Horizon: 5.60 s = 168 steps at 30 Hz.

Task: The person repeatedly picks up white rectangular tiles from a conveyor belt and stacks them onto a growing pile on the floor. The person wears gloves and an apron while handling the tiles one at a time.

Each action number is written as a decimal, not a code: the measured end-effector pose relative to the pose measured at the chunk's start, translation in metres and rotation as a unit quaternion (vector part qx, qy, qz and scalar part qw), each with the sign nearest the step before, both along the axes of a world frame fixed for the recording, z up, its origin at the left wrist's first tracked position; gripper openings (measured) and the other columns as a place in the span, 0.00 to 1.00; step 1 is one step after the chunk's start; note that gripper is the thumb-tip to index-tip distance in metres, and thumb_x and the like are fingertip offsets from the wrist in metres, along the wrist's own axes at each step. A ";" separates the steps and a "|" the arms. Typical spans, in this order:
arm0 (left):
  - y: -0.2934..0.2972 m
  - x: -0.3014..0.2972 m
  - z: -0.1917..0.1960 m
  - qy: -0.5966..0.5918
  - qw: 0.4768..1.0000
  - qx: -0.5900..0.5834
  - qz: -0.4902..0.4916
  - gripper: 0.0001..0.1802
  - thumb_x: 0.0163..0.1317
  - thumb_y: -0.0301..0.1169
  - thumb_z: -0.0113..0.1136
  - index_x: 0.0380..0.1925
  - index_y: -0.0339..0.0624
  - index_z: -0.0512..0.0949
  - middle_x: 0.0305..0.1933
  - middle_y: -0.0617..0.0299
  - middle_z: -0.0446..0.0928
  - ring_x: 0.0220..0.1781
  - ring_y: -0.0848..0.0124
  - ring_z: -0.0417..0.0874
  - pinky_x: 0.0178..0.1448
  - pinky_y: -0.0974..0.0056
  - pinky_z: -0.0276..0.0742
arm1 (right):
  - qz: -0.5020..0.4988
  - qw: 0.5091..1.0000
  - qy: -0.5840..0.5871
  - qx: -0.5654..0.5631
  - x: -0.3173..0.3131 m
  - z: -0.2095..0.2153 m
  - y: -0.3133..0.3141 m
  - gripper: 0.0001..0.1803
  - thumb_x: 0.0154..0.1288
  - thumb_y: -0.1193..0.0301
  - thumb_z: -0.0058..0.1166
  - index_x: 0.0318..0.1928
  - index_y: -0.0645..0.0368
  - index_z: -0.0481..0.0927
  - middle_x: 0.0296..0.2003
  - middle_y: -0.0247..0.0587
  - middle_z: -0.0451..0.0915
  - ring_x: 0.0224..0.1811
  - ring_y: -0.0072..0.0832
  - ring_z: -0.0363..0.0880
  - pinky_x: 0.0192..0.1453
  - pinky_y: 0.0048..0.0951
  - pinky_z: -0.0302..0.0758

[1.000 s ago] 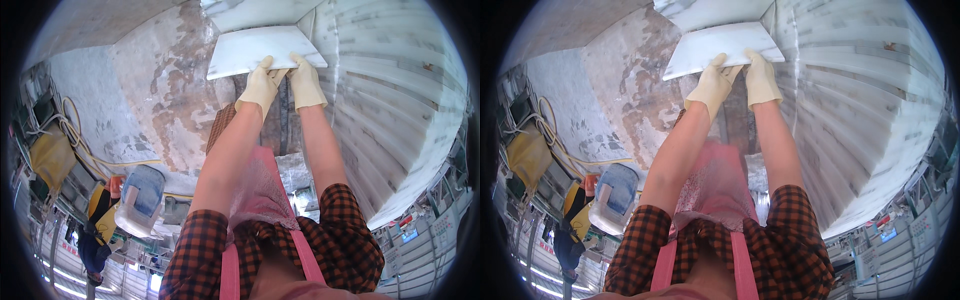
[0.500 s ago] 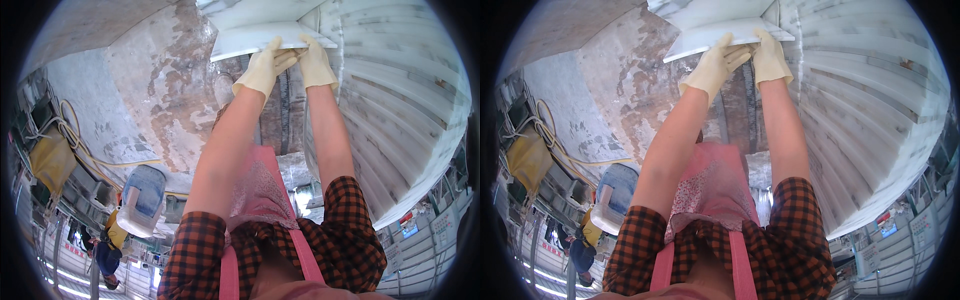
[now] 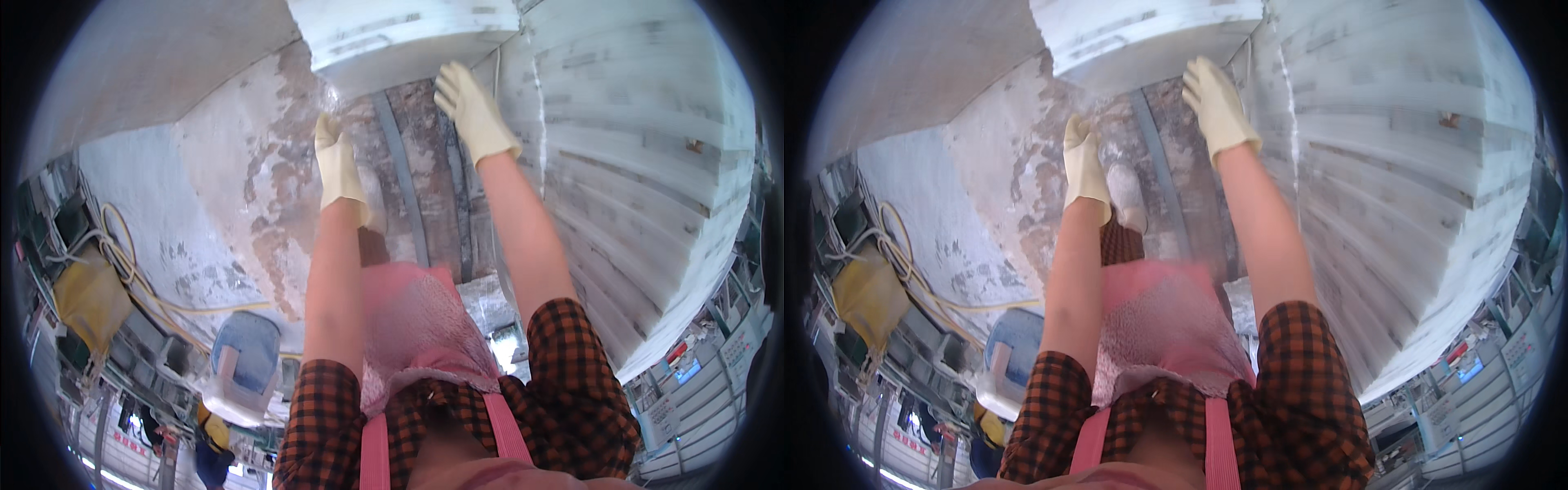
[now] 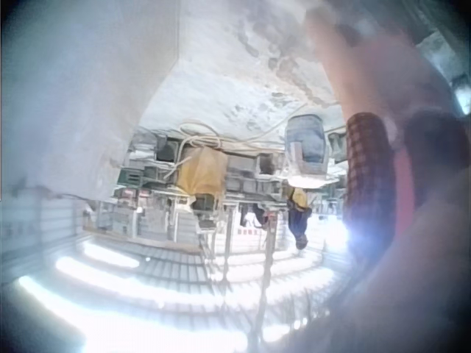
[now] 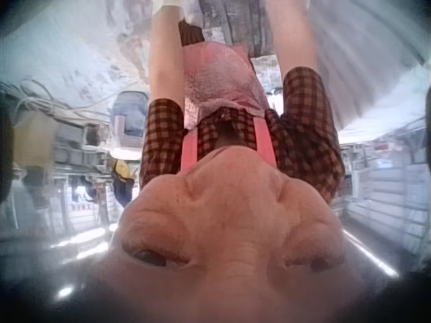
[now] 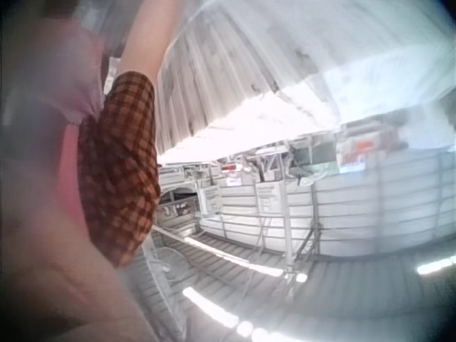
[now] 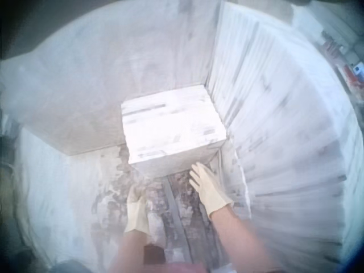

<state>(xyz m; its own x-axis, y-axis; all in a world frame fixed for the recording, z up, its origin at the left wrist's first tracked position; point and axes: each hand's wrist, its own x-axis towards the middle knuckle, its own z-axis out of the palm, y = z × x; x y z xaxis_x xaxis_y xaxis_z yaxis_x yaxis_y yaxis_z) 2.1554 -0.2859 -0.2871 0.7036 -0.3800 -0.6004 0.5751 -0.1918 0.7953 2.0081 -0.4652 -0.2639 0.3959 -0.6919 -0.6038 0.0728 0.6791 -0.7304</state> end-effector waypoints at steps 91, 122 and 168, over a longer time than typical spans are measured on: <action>0.049 -0.049 0.116 0.023 0.991 -0.060 0.118 0.21 0.70 0.31 0.50 0.60 0.32 0.69 0.60 0.49 0.73 0.64 0.67 0.74 0.70 0.63 0.66 | 0.164 0.969 0.169 -0.067 0.063 0.037 -0.025 0.39 0.73 0.44 0.38 0.51 0.76 0.73 0.39 0.59 0.83 0.37 0.35 0.84 0.51 0.31 0.83; -0.087 0.034 0.092 -0.014 0.995 0.085 -0.051 0.33 0.68 0.55 0.52 0.48 0.30 0.74 0.36 0.59 0.75 0.34 0.72 0.71 0.39 0.62 0.69 | 0.136 0.977 0.164 -0.033 0.067 0.034 -0.028 0.37 0.72 0.44 0.42 0.50 0.74 0.72 0.30 0.54 0.84 0.32 0.35 0.84 0.49 0.30 0.79; 0.087 -0.072 0.201 0.075 0.993 0.053 -0.075 0.38 0.63 0.43 0.61 0.67 0.34 0.61 0.66 0.50 0.68 0.67 0.63 0.68 0.69 0.62 0.61 | 0.289 0.923 0.253 -0.036 -0.053 0.141 0.121 0.20 0.59 0.71 0.56 0.49 0.75 0.77 0.38 0.49 0.83 0.36 0.35 0.83 0.41 0.34 0.79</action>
